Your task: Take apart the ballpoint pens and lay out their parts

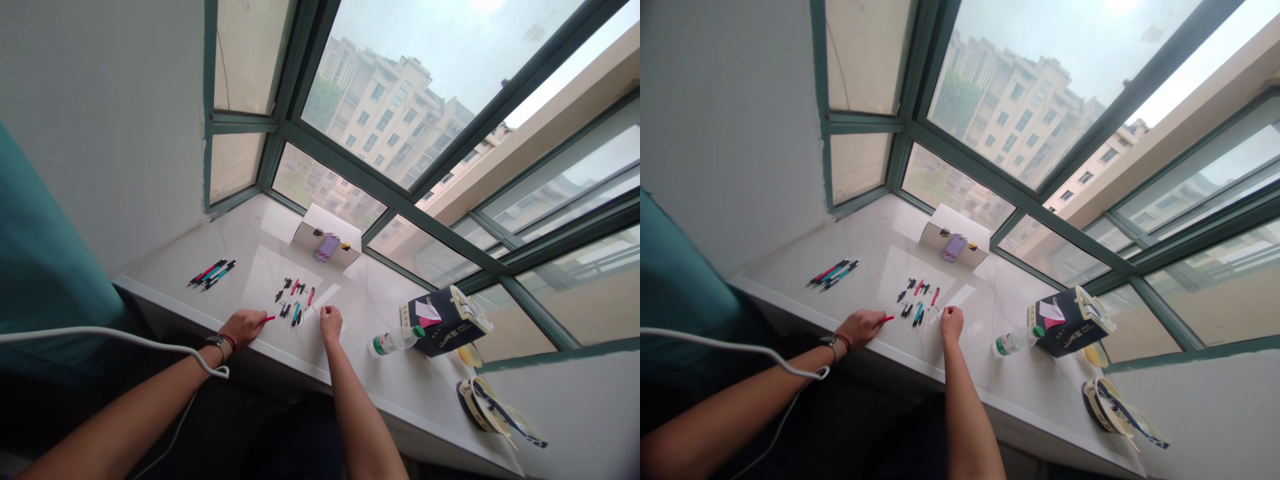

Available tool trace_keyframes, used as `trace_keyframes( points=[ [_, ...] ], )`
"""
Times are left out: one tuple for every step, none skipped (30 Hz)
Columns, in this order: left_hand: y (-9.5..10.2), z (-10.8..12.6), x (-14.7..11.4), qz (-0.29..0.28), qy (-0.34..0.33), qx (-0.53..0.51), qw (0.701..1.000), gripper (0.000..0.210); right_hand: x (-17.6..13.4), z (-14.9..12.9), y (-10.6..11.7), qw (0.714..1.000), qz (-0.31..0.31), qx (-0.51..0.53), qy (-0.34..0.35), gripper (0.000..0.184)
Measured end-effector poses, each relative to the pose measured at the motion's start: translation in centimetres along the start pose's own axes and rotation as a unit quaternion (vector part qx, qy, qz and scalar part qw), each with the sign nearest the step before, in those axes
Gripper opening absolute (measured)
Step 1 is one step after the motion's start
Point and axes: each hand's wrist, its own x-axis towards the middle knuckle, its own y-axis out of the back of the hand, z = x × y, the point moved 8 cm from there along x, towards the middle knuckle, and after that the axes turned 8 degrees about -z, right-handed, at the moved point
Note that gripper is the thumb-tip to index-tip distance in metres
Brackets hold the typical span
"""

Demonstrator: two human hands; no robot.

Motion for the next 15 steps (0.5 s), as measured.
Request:
trace_keyframes(
  points=[
    [0.0, 0.0, 0.0, 0.001, 0.001, 0.001, 1.0, 0.033, 0.3, 0.4, -0.1, 1.0, -0.008, -0.012, -0.007, 0.027],
    [0.0, 0.0, 0.0, 0.002, 0.001, 0.002, 1.0, 0.033, 0.5, 0.7, -0.3, 0.999, -0.021, -0.022, -0.012, 0.027],
    [0.0, 0.0, 0.0, 0.002, 0.001, 0.001, 1.0, 0.032, 0.8, 0.8, -0.6, 0.999, -0.038, -0.03, -0.016, 0.028],
    [0.0, 0.0, 0.0, 0.002, 0.0, 0.0, 1.0, 0.032, 1.0, 0.8, -1.0, 0.998, -0.054, -0.035, -0.018, 0.028],
    [0.1, 0.0, 0.0, 0.002, 0.0, 0.0, 1.0, 0.032, 1.1, 0.7, -1.4, 0.997, -0.068, -0.038, -0.019, 0.029],
    [0.1, 0.0, 0.1, 0.0, 0.0, 0.0, 1.0, 0.031, 1.3, 0.4, -1.7, 0.996, -0.08, -0.04, -0.02, 0.03],
    [0.1, 0.0, 0.1, -0.001, 0.001, 0.001, 1.0, 0.03, 1.3, 0.1, -2.0, 0.995, -0.088, -0.043, -0.019, 0.03],
    [0.1, 0.0, 0.1, -0.002, 0.001, 0.001, 1.0, 0.03, 1.4, -0.2, -2.2, 0.994, -0.096, -0.046, -0.018, 0.029],
    [0.1, 0.0, 0.1, -0.003, 0.001, 0.0, 1.0, 0.029, 1.4, -0.6, -2.4, 0.993, -0.104, -0.05, -0.018, 0.028],
    [0.1, 0.0, 0.1, -0.004, 0.0, -0.001, 1.0, 0.029, 1.3, -0.9, -2.6, 0.992, -0.112, -0.055, -0.02, 0.026],
    [0.1, 0.0, 0.1, -0.004, -0.001, -0.001, 1.0, 0.029, 1.2, -1.1, -2.8, 0.991, -0.119, -0.06, -0.024, 0.023],
    [0.1, 0.0, 0.1, -0.004, 0.0, 0.0, 1.0, 0.028, 1.0, -1.2, -2.9, 0.99, -0.125, -0.063, -0.028, 0.021],
    [0.2, 0.1, 0.1, -0.003, 0.0, 0.001, 1.0, 0.028, 0.8, -1.3, -3.0, 0.989, -0.127, -0.064, -0.032, 0.02],
    [0.2, 0.1, 0.1, -0.003, 0.0, 0.004, 1.0, 0.028, 0.6, -1.3, -3.0, 0.989, -0.129, -0.064, -0.036, 0.019],
    [0.2, 0.1, 0.0, -0.003, 0.001, 0.006, 1.0, 0.028, 0.4, -1.3, -3.0, 0.989, -0.129, -0.064, -0.038, 0.019]
  ],
)
